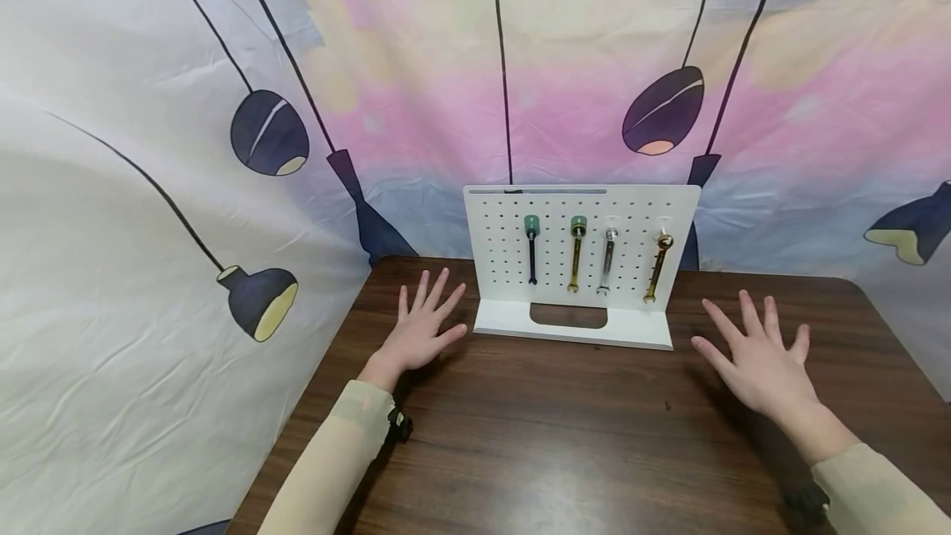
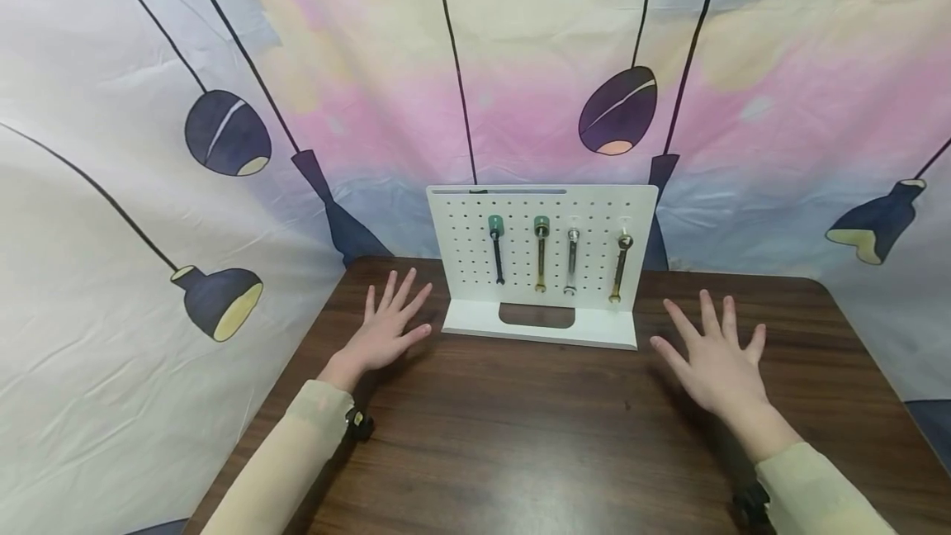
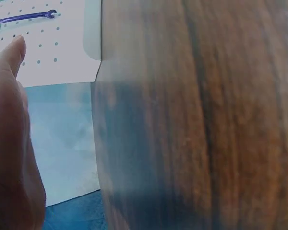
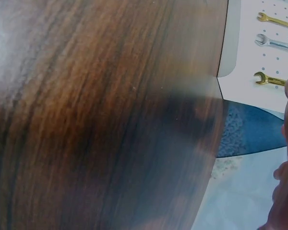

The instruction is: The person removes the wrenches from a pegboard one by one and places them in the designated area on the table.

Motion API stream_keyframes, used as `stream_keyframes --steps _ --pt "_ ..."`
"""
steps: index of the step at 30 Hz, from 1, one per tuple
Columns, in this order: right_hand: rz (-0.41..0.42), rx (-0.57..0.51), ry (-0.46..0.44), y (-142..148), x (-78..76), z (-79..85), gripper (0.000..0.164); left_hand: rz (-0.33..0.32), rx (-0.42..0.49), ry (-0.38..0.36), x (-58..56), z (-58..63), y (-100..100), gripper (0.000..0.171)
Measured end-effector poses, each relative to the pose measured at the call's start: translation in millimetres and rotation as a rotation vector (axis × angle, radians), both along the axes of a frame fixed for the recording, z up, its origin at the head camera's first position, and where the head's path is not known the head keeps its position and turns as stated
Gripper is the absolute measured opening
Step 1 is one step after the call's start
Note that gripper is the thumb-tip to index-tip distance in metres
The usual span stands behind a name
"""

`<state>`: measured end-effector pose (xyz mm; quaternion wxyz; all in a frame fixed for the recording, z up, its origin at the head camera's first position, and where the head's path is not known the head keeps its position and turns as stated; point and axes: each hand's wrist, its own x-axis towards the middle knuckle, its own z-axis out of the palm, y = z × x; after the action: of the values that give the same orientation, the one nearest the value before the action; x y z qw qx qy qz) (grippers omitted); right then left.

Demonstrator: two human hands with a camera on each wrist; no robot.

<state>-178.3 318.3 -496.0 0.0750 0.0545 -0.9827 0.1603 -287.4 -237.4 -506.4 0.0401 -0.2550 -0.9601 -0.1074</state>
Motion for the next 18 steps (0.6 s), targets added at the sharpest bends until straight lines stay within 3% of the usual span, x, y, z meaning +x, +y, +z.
stream_keyframes --steps 6,11,15,18 --pt "0.007 -0.013 0.099 0.6 -2.5 6.6 0.064 -0.043 0.044 0.077 -0.8 6.0 5.1 0.074" --pt "0.006 -0.095 0.115 1.4 -4.4 10.8 0.057 -0.070 0.116 0.101 1.0 7.6 10.8 0.070" --pt "0.009 -0.195 0.130 3.9 -8.2 12.5 0.053 -0.073 0.212 0.108 2.1 7.6 18.4 0.066" --pt "0.023 -0.282 0.163 5.7 -11.8 10.9 0.048 -0.058 0.343 0.085 2.5 7.9 28.1 0.058"
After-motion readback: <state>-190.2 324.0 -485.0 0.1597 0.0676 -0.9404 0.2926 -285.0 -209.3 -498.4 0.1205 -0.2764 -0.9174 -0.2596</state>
